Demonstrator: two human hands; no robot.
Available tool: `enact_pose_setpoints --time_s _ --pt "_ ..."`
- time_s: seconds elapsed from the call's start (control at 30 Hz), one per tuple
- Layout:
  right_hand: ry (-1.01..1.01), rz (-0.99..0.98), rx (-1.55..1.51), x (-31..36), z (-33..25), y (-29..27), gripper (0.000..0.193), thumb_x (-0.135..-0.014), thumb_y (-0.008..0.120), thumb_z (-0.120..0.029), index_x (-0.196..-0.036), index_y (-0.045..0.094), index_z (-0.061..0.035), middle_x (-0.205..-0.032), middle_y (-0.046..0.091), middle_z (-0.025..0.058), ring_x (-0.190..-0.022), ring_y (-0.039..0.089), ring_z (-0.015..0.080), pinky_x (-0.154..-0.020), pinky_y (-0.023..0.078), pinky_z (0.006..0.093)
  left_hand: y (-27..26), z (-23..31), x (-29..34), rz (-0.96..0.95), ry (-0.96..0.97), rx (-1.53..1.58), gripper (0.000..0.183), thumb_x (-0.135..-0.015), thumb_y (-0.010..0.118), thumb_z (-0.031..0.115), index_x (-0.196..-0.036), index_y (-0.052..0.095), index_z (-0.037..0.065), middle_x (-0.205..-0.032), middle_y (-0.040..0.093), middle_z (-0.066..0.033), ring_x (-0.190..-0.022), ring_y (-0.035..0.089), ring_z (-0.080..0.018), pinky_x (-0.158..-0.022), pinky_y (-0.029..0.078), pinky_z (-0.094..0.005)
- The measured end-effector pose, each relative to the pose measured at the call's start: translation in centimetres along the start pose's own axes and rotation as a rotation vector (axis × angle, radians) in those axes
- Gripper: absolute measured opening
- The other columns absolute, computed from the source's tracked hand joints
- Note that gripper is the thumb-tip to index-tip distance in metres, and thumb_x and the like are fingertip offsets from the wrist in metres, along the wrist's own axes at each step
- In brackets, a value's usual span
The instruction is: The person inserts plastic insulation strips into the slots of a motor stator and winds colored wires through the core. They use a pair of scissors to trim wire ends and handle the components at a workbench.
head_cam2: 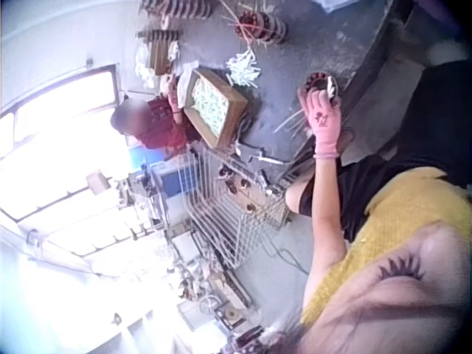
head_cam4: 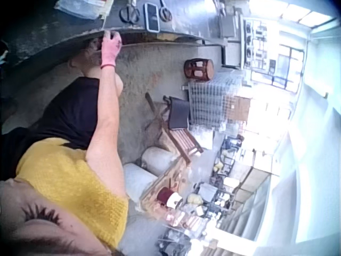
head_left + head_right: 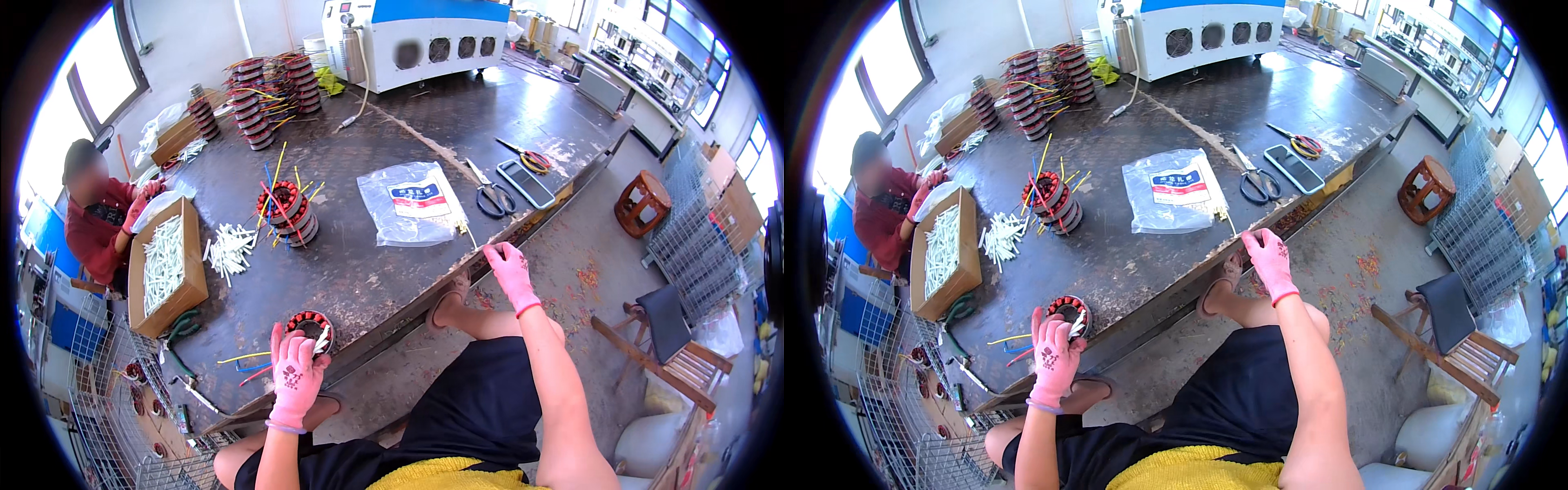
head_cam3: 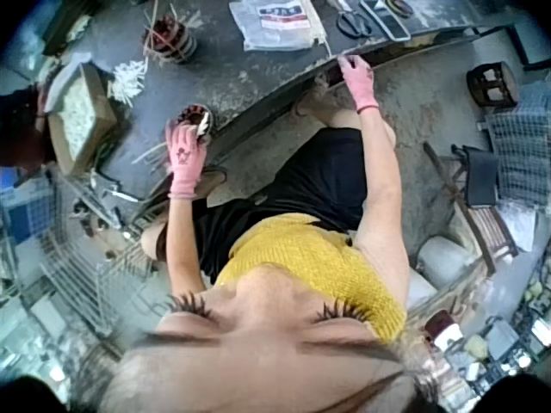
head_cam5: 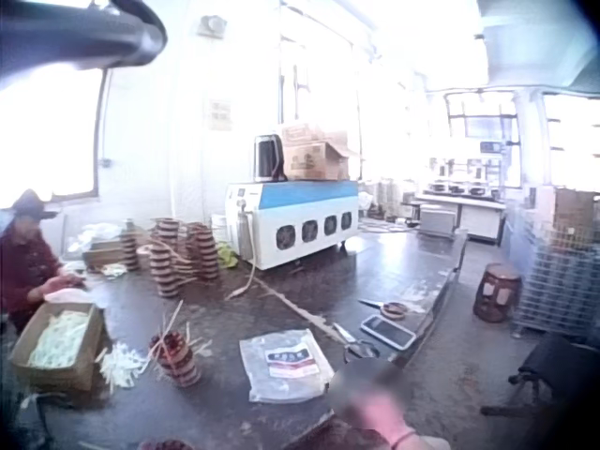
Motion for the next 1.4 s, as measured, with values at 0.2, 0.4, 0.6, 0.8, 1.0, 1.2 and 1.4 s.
enact_pose_setpoints --time_s 0.2,0.4,0.6,0.8,1.0,1.2,1.4 --pt "0.341 -0.226 -0.405 -1.3 3.0 2.3 0.054 -0.091 0.064 -0.056 -0.082 0.066 -0.0024 -0.07 0.063 0.0013 -0.055 0.054 0.0073 -0.051 0.041 0.0231 -0.2 0.3 0.0 0.02 0.013 0.013 0.037 -0.069 0.072 0.006 -0.1 0.051 0.005 -0.097 0.057 -0.0119 -0.106 0.057 -0.0335 -0.112 0.033 -0.061" --pt "0.364 -0.245 -0.522 -1.4 2.5 2.9 0.044 -0.086 0.076 -0.046 -0.082 0.065 -0.0036 -0.068 0.063 0.0012 -0.051 0.053 0.0062 -0.048 0.037 0.0209 -0.2 0.3 -0.1 0.01 0.016 -0.017 0.039 -0.065 0.074 0.005 -0.098 0.053 0.005 -0.095 0.058 -0.0116 -0.106 0.058 -0.0321 -0.112 0.036 -0.0579" --pt "0.341 -0.287 -0.511 -0.8 1.9 2.6 0.043 -0.085 0.077 -0.043 -0.082 0.064 -0.003 -0.07 0.064 0.0027 -0.051 0.052 0.0059 -0.048 0.037 0.0197 -0.7 0.8 -0.4 0.042 -0.001 -0.035 0.037 -0.067 0.074 0.005 -0.098 0.053 0.005 -0.094 0.058 -0.0116 -0.106 0.058 -0.0325 -0.113 0.036 -0.0578" --pt "0.45 -0.277 -0.503 -1.4 1.9 2.5 0.042 -0.087 0.076 -0.042 -0.08 0.064 -0.0027 -0.069 0.064 0.0025 -0.05 0.052 0.006 -0.046 0.038 0.02 -0.9 0.0 0.6 -0.032 0.02 -0.023 0.036 -0.069 0.074 0.006 -0.097 0.053 0.005 -0.096 0.058 -0.0123 -0.107 0.058 -0.033 -0.113 0.035 -0.0577" --pt "0.388 -0.297 -0.437 -1.3 2.2 1.9 0.038 -0.09 0.072 -0.04 -0.085 0.068 -0.0023 -0.071 0.066 0.0023 -0.052 0.057 0.0075 -0.047 0.04 0.0216 -0.9 0.6 0.3 -0.032 -0.01 -0.012 0.036 -0.068 0.073 0.005 -0.098 0.053 0.005 -0.096 0.058 -0.0117 -0.109 0.058 -0.0328 -0.113 0.035 -0.0581" --pt "0.182 -0.338 -0.371 1.8 -0.8 2.5 0.035 -0.094 0.063 -0.037 -0.101 0.069 -0.0037 -0.078 0.066 0.0029 -0.06 0.053 0.0081 -0.053 0.041 0.024 -2.7 -0.6 0.6 -0.087 -0.017 -0.008 0.046 -0.065 0.077 0.012 -0.107 0.059 0.005 -0.11 0.063 -0.0101 -0.117 0.058 -0.0328 -0.113 0.034 -0.0576" --pt "0.269 -0.518 -0.552 17.2 -1.4 2.7 0.013 -0.095 0.063 -0.017 -0.092 0.065 -0.0046 -0.078 0.062 -0.001 -0.065 0.055 0.0064 -0.059 0.044 0.0201 -0.8 -1.4 1.2 -0.056 -0.004 0.071 0.041 -0.071 0.076 0.014 -0.108 0.06 0.008 -0.102 0.063 -0.009 -0.117 0.058 -0.0298 -0.115 0.032 -0.0565"
Point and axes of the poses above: each hand's wrist, its own x-axis away from the middle knuckle, its own y-axis out of the palm, z = x × y, the point moved 5 cm from there along -x, towards the middle knuckle
